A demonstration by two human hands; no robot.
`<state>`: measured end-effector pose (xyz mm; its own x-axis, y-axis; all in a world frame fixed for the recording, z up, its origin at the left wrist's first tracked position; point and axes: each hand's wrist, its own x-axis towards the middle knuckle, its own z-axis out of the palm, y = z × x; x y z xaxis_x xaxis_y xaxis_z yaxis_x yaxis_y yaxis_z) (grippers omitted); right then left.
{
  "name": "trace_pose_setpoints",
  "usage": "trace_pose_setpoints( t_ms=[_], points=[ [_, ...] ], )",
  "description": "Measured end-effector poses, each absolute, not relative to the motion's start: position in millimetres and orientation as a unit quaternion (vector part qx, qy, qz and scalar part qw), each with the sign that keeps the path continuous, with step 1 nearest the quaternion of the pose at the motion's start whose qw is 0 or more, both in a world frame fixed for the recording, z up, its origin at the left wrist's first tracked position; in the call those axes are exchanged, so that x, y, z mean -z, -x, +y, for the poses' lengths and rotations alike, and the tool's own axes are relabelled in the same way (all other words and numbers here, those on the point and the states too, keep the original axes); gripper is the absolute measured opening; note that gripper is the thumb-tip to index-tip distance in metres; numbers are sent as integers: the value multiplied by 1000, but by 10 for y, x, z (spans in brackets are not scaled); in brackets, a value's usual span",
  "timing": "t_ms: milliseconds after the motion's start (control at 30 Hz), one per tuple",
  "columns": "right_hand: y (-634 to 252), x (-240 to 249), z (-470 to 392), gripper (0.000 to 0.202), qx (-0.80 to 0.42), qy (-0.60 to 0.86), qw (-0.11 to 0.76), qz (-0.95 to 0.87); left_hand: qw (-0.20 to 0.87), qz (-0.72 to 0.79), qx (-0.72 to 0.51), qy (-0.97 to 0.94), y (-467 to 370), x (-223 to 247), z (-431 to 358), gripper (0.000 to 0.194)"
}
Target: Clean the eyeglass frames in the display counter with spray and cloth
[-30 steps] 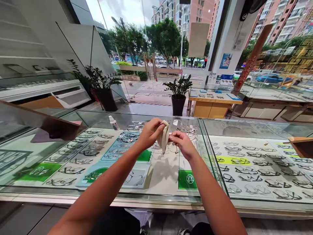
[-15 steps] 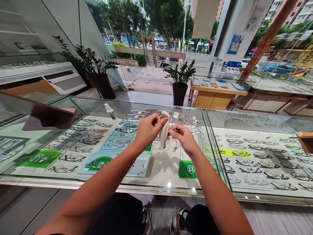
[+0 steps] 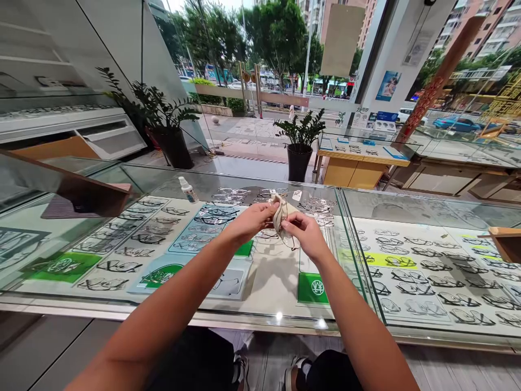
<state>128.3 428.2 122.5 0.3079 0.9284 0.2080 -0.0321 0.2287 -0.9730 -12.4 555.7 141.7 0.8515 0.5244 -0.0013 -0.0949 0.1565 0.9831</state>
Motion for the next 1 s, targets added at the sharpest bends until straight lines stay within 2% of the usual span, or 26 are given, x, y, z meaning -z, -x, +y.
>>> trace_pose_setpoints(
  t_ms=[333,433,533,767,1000],
  points=[
    [-1310,-1189,4259,29,-450,471,646,-398,819,74,-241,-516,86,-1445,5593,39],
    [-1305,-1182,4266,31,-445,466,652,-399,839,52,-222,-494,72,-1433,5544,45],
    [-1308,-1166,4284,32,-439,471,652,-400,843,58,-214,-491,52,-1393,5486,43],
    [-1324,-1164,4298,36,-430,474,649,-411,827,65,-227,-510,39,-1333,5425,48],
    [-1286,-1186,4272,30,-436,450,642,-442,797,117,-256,-534,38,-1350,5405,53]
  ],
)
